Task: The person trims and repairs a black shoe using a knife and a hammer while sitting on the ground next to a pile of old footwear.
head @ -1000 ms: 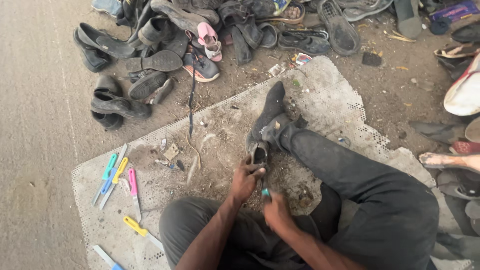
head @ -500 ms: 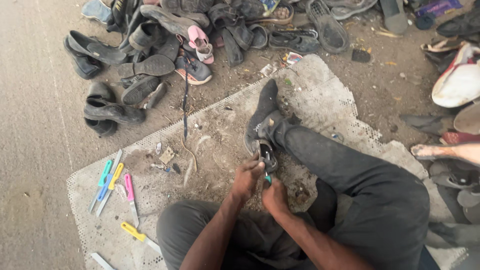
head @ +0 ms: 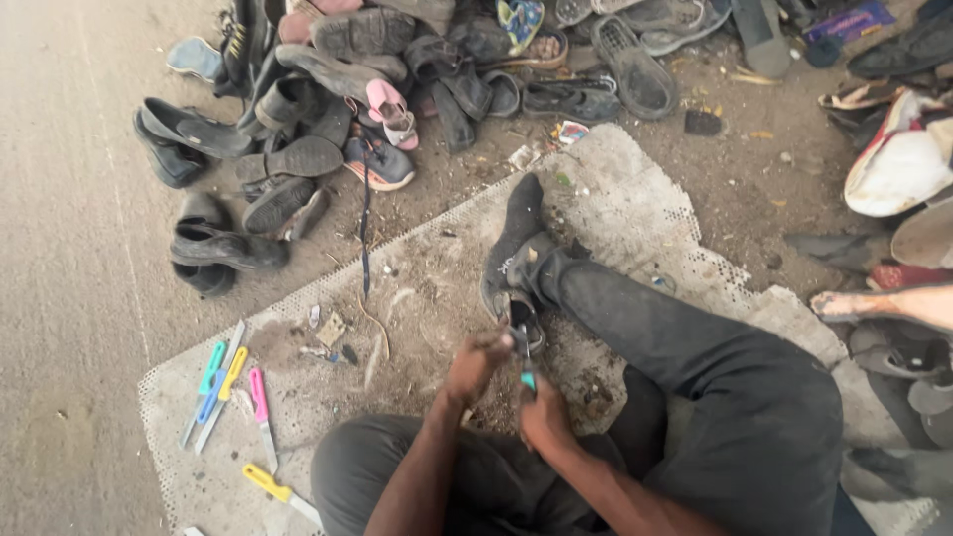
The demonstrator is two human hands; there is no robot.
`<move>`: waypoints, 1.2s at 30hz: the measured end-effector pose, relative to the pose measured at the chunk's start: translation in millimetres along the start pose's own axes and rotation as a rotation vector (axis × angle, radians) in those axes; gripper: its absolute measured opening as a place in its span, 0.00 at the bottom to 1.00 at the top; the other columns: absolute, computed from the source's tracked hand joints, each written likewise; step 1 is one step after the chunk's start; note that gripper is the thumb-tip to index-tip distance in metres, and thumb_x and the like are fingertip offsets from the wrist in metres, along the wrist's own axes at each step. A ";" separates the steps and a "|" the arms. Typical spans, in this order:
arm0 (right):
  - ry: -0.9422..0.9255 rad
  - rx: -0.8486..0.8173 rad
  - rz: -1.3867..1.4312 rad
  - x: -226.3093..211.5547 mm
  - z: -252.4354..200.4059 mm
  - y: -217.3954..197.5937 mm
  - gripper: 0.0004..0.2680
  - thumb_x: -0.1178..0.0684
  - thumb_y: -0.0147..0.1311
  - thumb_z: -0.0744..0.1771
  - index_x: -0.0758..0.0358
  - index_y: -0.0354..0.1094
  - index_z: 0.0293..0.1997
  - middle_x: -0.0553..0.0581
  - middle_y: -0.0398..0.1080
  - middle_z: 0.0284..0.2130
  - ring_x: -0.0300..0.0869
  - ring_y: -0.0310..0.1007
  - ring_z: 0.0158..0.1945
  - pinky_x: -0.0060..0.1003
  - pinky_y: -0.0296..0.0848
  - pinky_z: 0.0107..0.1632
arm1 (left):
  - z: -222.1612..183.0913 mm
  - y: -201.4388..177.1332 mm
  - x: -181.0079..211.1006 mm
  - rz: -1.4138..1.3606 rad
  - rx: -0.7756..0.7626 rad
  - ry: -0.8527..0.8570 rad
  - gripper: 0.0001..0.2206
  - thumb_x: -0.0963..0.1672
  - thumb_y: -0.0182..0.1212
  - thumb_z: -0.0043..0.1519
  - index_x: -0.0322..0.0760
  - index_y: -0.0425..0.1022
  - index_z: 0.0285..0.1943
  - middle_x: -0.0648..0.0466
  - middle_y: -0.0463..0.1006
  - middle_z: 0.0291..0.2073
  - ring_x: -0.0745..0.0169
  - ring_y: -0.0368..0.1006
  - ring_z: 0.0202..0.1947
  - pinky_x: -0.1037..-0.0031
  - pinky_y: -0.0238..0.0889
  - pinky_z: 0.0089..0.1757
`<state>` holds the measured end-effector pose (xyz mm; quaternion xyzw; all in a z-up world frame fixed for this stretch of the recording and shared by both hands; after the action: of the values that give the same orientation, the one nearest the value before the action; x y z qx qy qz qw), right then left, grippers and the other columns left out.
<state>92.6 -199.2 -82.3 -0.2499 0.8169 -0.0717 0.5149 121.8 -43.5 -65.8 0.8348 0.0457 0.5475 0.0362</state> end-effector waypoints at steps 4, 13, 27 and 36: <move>-0.016 0.017 -0.064 -0.2 -4.9 -16.4 0.08 0.51 0.49 0.69 0.61 0.70 0.48 0.57 0.70 0.16 0.44 0.68 0.11 0.42 0.68 0.18 | -15.0 16.9 67.7 1.013 0.084 0.521 0.15 0.42 0.59 0.57 0.41 0.82 0.53 0.33 0.47 0.75 0.31 0.36 0.75 0.55 0.33 0.68; 0.122 -0.063 -0.068 55.6 36.6 -20.8 0.09 0.50 0.51 0.69 0.58 0.74 0.50 0.61 0.73 0.20 0.49 0.72 0.17 0.46 0.69 0.22 | 14.6 41.1 23.6 1.457 -0.153 0.850 0.10 0.41 0.57 0.63 0.40 0.80 0.51 0.47 0.79 0.51 0.52 0.73 0.55 0.58 0.58 0.61; -0.247 -0.002 -0.521 7.0 60.5 -40.5 0.11 0.48 0.52 0.66 0.55 0.75 0.51 0.68 0.77 0.40 0.62 0.76 0.46 0.54 0.71 0.47 | 52.0 -5.2 1.8 0.495 0.349 0.437 0.07 0.43 0.66 0.58 0.37 0.85 0.42 0.50 0.82 0.40 0.54 0.78 0.38 0.63 0.72 0.44; -0.226 -0.019 -0.344 3.0 84.4 -30.9 0.11 0.52 0.53 0.67 0.61 0.75 0.53 0.70 0.76 0.41 0.60 0.78 0.45 0.50 0.73 0.47 | 53.8 -6.8 6.4 0.471 0.415 0.456 0.09 0.44 0.66 0.59 0.32 0.82 0.41 0.44 0.80 0.38 0.45 0.77 0.40 0.61 0.69 0.44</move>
<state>175.9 -215.5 -111.9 -0.3969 0.6999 -0.1223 0.5811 173.5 -36.6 -82.1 0.6689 -0.0307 0.6913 -0.2713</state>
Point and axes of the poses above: each hand's wrist, its own z-axis towards the middle knuckle, its own y-axis out of the palm, x = y × z, the point moved 6 cm from there along z, towards the middle knuckle
